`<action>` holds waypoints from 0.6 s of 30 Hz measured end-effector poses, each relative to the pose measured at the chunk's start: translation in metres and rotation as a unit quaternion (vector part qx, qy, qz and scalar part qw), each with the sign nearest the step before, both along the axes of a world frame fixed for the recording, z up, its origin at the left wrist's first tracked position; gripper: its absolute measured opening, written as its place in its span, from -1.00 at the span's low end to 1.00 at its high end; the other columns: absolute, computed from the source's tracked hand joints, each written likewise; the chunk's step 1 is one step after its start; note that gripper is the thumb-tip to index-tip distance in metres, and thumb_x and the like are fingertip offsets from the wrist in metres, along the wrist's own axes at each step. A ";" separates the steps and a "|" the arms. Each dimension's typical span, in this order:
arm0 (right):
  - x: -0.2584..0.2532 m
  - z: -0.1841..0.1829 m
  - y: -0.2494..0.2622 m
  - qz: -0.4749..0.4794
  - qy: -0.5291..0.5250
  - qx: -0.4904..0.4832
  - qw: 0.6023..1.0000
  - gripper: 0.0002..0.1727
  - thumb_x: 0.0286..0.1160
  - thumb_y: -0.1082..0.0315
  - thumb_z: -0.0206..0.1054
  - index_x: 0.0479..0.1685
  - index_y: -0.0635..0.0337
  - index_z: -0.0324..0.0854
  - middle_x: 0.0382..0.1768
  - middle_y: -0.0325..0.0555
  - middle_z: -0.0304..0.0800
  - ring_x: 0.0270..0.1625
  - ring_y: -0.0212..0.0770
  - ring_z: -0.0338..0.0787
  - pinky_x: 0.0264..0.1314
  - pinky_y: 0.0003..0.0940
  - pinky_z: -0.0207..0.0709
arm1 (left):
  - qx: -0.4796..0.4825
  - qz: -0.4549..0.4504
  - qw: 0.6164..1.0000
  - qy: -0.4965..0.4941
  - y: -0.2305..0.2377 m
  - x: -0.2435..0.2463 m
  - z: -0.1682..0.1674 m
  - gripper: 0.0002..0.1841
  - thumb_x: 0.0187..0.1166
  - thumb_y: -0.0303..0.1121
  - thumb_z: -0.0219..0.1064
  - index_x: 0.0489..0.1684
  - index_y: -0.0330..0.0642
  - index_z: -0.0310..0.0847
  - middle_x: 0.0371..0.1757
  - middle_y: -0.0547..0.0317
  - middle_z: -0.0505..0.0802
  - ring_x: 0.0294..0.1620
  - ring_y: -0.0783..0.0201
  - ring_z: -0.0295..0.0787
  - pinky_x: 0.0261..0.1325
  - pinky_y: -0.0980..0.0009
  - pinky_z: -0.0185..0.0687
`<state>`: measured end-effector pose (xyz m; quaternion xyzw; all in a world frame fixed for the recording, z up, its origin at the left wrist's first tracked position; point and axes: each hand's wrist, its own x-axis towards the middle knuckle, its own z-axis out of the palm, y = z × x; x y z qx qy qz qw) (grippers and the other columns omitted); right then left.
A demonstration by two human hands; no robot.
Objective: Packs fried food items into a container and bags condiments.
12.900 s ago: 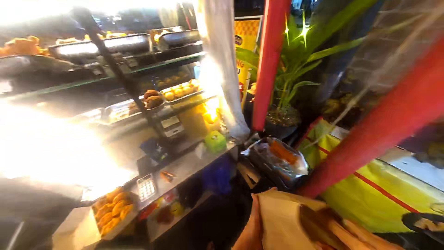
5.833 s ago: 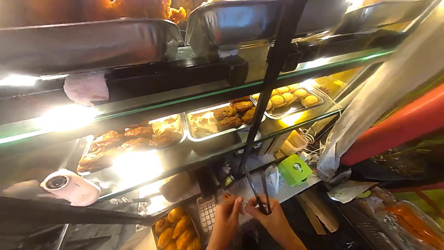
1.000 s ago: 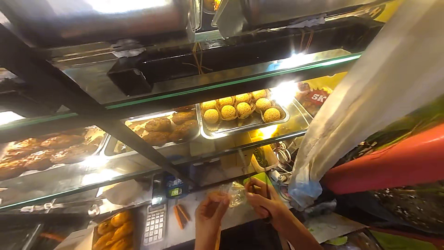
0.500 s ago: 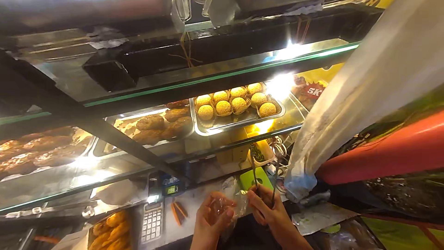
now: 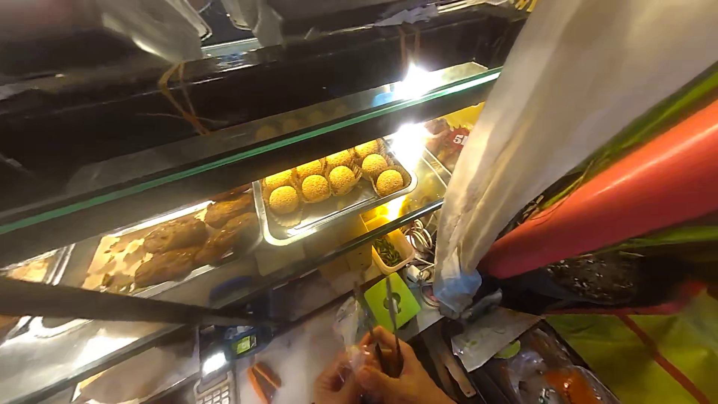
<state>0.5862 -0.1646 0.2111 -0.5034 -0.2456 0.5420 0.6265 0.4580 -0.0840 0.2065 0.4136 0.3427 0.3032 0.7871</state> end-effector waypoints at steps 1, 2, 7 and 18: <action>0.007 -0.003 -0.004 0.029 -0.003 -0.024 0.999 -0.50 0.62 0.15 0.40 0.44 0.17 0.46 -0.39 -0.31 0.73 -0.54 -0.51 0.57 -0.51 -0.54 0.47 | -0.076 0.023 0.997 -0.019 -0.001 0.003 -0.005 -0.66 0.65 -0.60 0.08 -0.20 -0.05 0.82 -0.26 0.35 0.95 -0.21 0.48 0.87 -0.01 0.45 0.82; 0.018 -0.006 -0.007 0.061 -0.006 -0.054 0.997 -0.46 0.74 0.05 0.22 0.57 0.13 0.37 -0.41 -0.34 0.63 -0.56 -0.51 0.49 -0.52 -0.54 0.41 | -0.134 0.049 0.989 -0.029 0.000 0.005 -0.009 -0.61 0.72 -0.56 -0.10 -0.21 -0.05 0.73 -0.29 0.35 0.94 -0.24 0.48 0.87 -0.02 0.46 0.82; 0.105 -0.007 -0.005 0.025 -0.308 -0.284 0.908 -0.41 0.89 -0.06 -0.13 0.63 0.13 0.39 -0.21 0.04 0.72 -0.29 -0.05 0.72 -0.17 -0.06 0.65 | -0.164 0.108 0.980 -0.042 0.031 0.002 -0.015 -0.61 0.75 -0.53 -0.22 -0.17 -0.02 0.61 -0.39 0.37 0.90 -0.40 0.54 0.84 -0.24 0.59 0.79; 0.175 -0.055 0.162 0.167 -0.561 -0.424 0.691 -0.54 0.68 0.35 0.22 0.47 0.40 0.55 0.49 0.45 0.55 0.57 0.46 0.49 0.52 0.43 0.35 | -0.114 0.088 0.989 -0.040 0.053 0.027 -0.008 -0.62 0.63 -0.69 -0.04 -0.18 -0.11 0.74 -0.32 0.28 0.95 -0.32 0.46 0.90 -0.17 0.52 0.84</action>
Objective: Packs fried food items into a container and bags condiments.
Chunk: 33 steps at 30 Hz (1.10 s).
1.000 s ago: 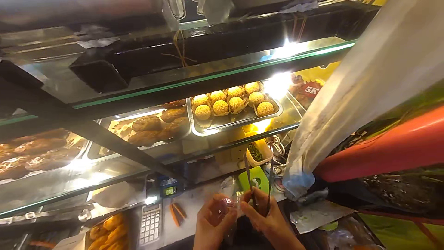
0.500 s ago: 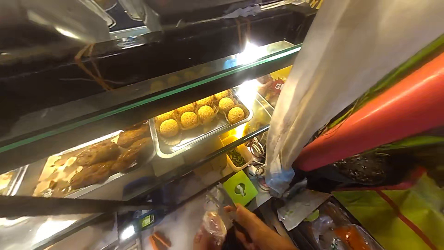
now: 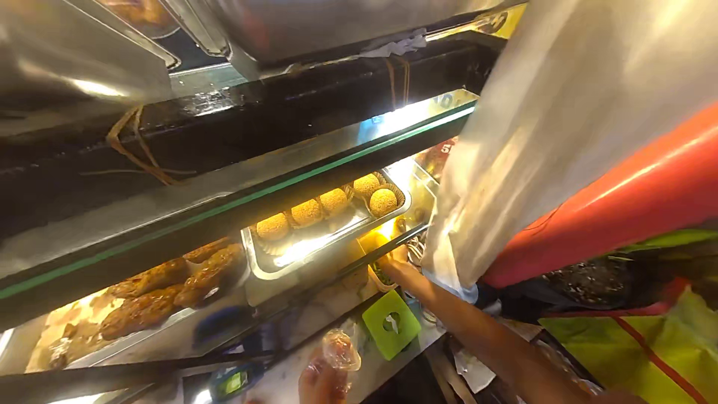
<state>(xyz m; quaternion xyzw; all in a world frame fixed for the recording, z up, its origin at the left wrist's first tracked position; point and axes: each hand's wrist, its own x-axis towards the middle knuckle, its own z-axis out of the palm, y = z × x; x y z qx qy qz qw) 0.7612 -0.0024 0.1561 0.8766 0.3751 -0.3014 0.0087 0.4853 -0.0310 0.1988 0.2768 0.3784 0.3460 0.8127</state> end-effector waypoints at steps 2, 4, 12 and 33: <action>0.005 -0.016 0.000 -0.039 0.019 0.053 0.998 -0.51 0.69 0.31 0.23 0.52 0.39 0.53 0.54 0.42 0.50 0.65 0.40 0.42 0.65 0.37 0.25 | 0.000 0.005 1.000 0.010 0.000 0.002 -0.004 -0.62 0.61 -0.71 -0.04 -0.17 -0.13 0.72 -0.32 0.29 0.95 -0.33 0.46 0.90 -0.18 0.50 0.85; 0.012 -0.001 -0.007 -0.024 -0.013 0.038 0.999 -0.55 0.65 0.33 0.24 0.45 0.35 0.59 0.47 0.40 0.58 0.57 0.41 0.51 0.55 0.41 0.33 | -0.001 0.005 1.000 0.028 0.004 0.006 -0.013 -0.63 0.60 -0.73 -0.02 -0.17 -0.17 0.74 -0.32 0.27 0.94 -0.34 0.44 0.89 -0.19 0.49 0.85; 0.058 0.055 -0.087 -0.060 0.106 0.073 0.990 -0.60 0.71 0.10 0.31 0.41 0.00 0.75 0.18 0.14 0.85 0.25 0.12 0.79 0.38 0.17 0.53 | -0.063 -0.069 0.992 0.085 0.022 0.077 -0.086 -0.81 0.68 -0.64 0.08 0.13 -0.41 0.50 -0.22 0.11 0.80 -0.27 0.36 0.78 -0.14 0.45 0.76; -0.007 0.066 -0.143 -0.021 0.022 0.216 0.976 -0.49 0.66 0.01 0.26 0.54 -0.11 0.67 0.08 0.08 0.85 0.06 0.07 0.84 0.17 0.14 0.68 | -0.226 -0.097 0.944 -0.218 0.024 0.092 -0.123 -0.69 0.85 -0.37 -0.14 0.19 -0.15 0.54 0.05 0.07 0.89 0.01 0.30 0.90 0.08 0.47 0.81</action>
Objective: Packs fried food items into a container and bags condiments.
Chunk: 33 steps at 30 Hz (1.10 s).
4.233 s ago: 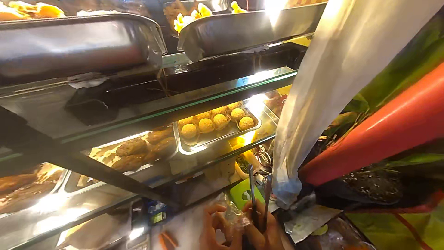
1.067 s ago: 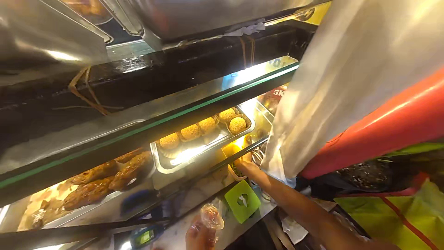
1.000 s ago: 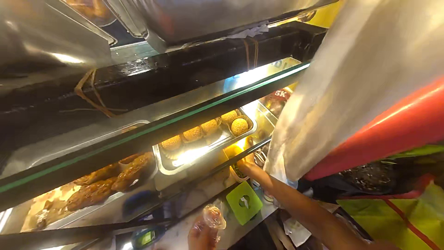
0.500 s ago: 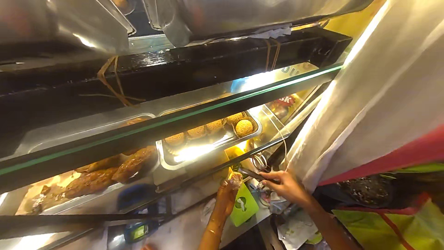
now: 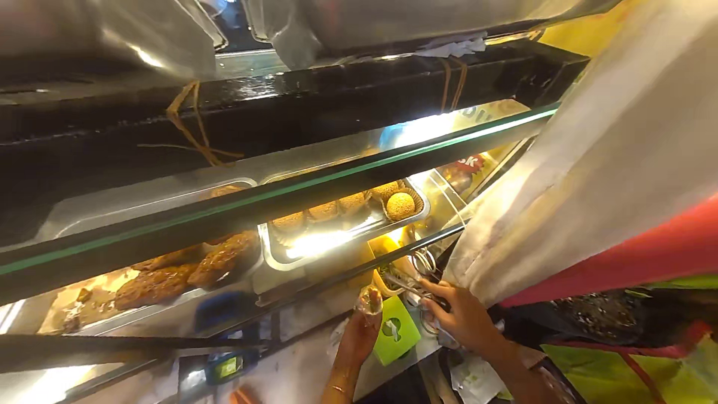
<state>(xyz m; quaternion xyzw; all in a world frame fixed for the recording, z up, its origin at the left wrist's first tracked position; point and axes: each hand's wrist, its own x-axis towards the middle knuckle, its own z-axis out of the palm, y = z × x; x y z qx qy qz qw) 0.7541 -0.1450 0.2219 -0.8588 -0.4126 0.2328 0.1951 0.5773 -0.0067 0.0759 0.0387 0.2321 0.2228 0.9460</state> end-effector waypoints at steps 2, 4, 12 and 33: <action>-0.005 0.012 0.033 -0.029 -0.056 -0.131 0.989 -0.50 0.71 0.08 0.23 0.61 -0.13 0.59 0.25 0.13 0.77 0.21 0.15 0.80 0.25 0.15 0.64 | 0.005 0.002 1.000 0.030 -0.001 -0.006 0.001 -0.71 0.81 -0.42 -0.16 0.14 -0.17 0.51 -0.05 0.08 0.88 -0.11 0.29 0.89 0.00 0.45 0.82; -0.005 0.014 0.074 -0.002 -0.065 -0.242 0.968 -0.55 0.72 0.23 0.21 0.53 0.07 0.62 0.38 0.27 0.69 0.36 0.30 0.72 0.33 0.28 0.54 | 0.008 0.005 0.998 0.060 -0.002 -0.010 0.004 -0.75 0.78 -0.47 -0.15 0.09 -0.19 0.47 -0.13 0.08 0.86 -0.19 0.29 0.88 -0.07 0.43 0.83; 0.021 -0.075 0.135 0.119 -0.031 -0.187 0.975 -0.53 0.72 0.37 0.18 0.54 0.38 0.50 0.57 0.38 0.50 0.68 0.37 0.39 0.72 0.35 0.18 | 0.035 0.012 0.986 0.162 0.003 -0.028 0.012 -0.73 0.78 -0.51 -0.18 0.03 -0.20 0.49 -0.23 0.14 0.87 -0.29 0.39 0.86 -0.22 0.53 0.81; 0.031 -0.038 0.141 0.131 0.077 -0.260 0.953 -0.58 0.70 0.40 0.18 0.43 0.46 0.55 0.48 0.42 0.58 0.61 0.34 0.51 0.62 0.34 0.31 | 0.063 0.004 0.972 0.225 0.008 -0.014 0.017 -0.72 0.85 -0.46 -0.20 0.12 -0.22 0.48 -0.17 0.15 0.86 -0.25 0.40 0.85 -0.20 0.55 0.79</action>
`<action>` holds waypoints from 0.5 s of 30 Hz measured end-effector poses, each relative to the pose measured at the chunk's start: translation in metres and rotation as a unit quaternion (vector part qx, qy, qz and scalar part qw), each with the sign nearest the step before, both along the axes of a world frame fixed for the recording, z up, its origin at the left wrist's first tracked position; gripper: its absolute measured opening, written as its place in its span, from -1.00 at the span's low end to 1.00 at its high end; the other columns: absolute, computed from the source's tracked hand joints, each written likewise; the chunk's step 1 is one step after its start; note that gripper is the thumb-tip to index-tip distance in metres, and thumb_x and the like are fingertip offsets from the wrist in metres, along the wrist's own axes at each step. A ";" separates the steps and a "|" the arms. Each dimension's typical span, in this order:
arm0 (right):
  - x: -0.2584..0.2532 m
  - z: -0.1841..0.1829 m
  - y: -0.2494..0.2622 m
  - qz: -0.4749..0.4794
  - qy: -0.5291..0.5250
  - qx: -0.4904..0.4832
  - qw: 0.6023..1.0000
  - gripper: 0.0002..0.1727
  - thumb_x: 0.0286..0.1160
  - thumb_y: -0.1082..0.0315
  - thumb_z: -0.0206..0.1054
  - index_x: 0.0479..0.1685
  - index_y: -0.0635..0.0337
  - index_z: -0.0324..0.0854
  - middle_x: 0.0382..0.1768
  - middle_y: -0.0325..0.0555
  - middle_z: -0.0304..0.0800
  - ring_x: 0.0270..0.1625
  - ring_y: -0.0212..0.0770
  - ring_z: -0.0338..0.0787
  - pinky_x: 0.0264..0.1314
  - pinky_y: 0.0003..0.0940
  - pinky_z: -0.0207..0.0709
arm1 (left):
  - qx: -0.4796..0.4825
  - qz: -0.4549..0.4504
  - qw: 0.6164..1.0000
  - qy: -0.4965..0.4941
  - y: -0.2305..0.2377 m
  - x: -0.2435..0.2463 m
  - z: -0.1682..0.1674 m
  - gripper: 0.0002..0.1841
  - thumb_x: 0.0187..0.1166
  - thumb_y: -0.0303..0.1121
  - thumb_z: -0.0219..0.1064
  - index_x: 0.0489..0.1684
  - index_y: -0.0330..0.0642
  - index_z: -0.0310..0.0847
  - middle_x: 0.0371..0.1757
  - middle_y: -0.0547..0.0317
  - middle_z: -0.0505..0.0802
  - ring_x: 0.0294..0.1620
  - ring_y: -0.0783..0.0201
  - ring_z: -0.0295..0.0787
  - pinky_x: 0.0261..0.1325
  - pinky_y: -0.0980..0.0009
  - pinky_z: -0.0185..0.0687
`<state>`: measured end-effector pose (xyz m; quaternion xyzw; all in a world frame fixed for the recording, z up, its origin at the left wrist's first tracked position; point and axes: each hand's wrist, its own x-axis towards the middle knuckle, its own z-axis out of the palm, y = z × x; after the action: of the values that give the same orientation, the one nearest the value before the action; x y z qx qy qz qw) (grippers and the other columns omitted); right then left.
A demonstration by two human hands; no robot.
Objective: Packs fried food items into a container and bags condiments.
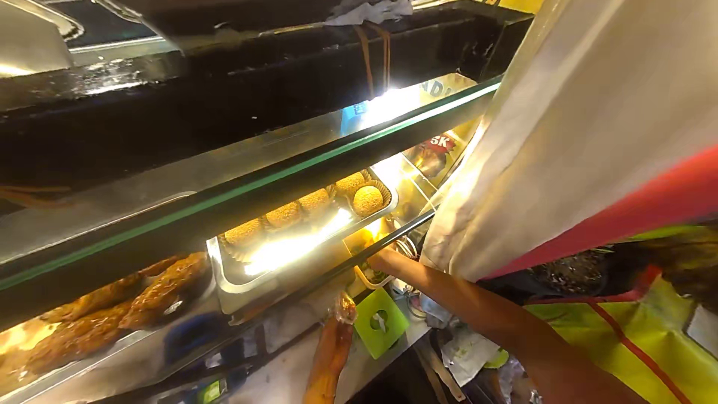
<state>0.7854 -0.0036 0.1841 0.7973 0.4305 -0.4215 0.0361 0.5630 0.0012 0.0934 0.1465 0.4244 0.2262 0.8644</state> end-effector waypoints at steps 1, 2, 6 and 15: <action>0.000 -0.006 0.002 -0.004 0.001 -0.002 1.000 -0.58 0.71 0.39 0.17 0.41 0.47 0.56 0.48 0.42 0.58 0.61 0.34 0.51 0.62 0.33 0.31 | -0.002 0.000 1.000 -0.002 0.000 0.001 0.001 -0.72 0.86 -0.45 -0.20 0.13 -0.22 0.48 -0.18 0.15 0.86 -0.27 0.40 0.85 -0.21 0.55 0.79; 0.002 -0.015 0.002 -0.007 0.001 0.006 1.000 -0.59 0.70 0.39 0.18 0.40 0.47 0.57 0.46 0.42 0.59 0.60 0.34 0.52 0.62 0.31 0.32 | -0.004 0.001 1.000 0.000 -0.001 0.001 0.002 -0.72 0.86 -0.45 -0.19 0.11 -0.22 0.48 -0.20 0.15 0.85 -0.30 0.41 0.84 -0.23 0.56 0.79; 0.005 -0.011 -0.008 -0.018 -0.032 0.052 0.998 -0.55 0.64 0.39 0.26 0.46 0.41 0.54 0.47 0.39 0.59 0.60 0.33 0.51 0.62 0.32 0.31 | 0.010 -0.006 1.000 0.003 -0.001 0.000 0.000 -0.74 0.83 -0.51 -0.16 0.11 -0.24 0.48 -0.17 0.14 0.85 -0.24 0.39 0.83 -0.14 0.54 0.78; 0.038 0.051 -0.082 -0.049 -0.030 0.098 0.994 -0.66 0.65 0.02 0.35 0.23 -0.11 0.85 -0.04 -0.01 0.90 0.02 0.01 0.83 0.22 0.17 0.60 | 0.047 -0.025 0.999 0.009 -0.002 0.027 -0.011 -0.77 0.77 -0.56 0.02 0.26 -0.34 0.45 -0.09 0.05 0.84 -0.16 0.34 0.83 -0.09 0.47 0.78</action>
<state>0.8236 -0.0860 0.2350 0.8293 0.4291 -0.3545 -0.0499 0.5904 -0.0005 0.0824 0.1993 0.4174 0.2230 0.8581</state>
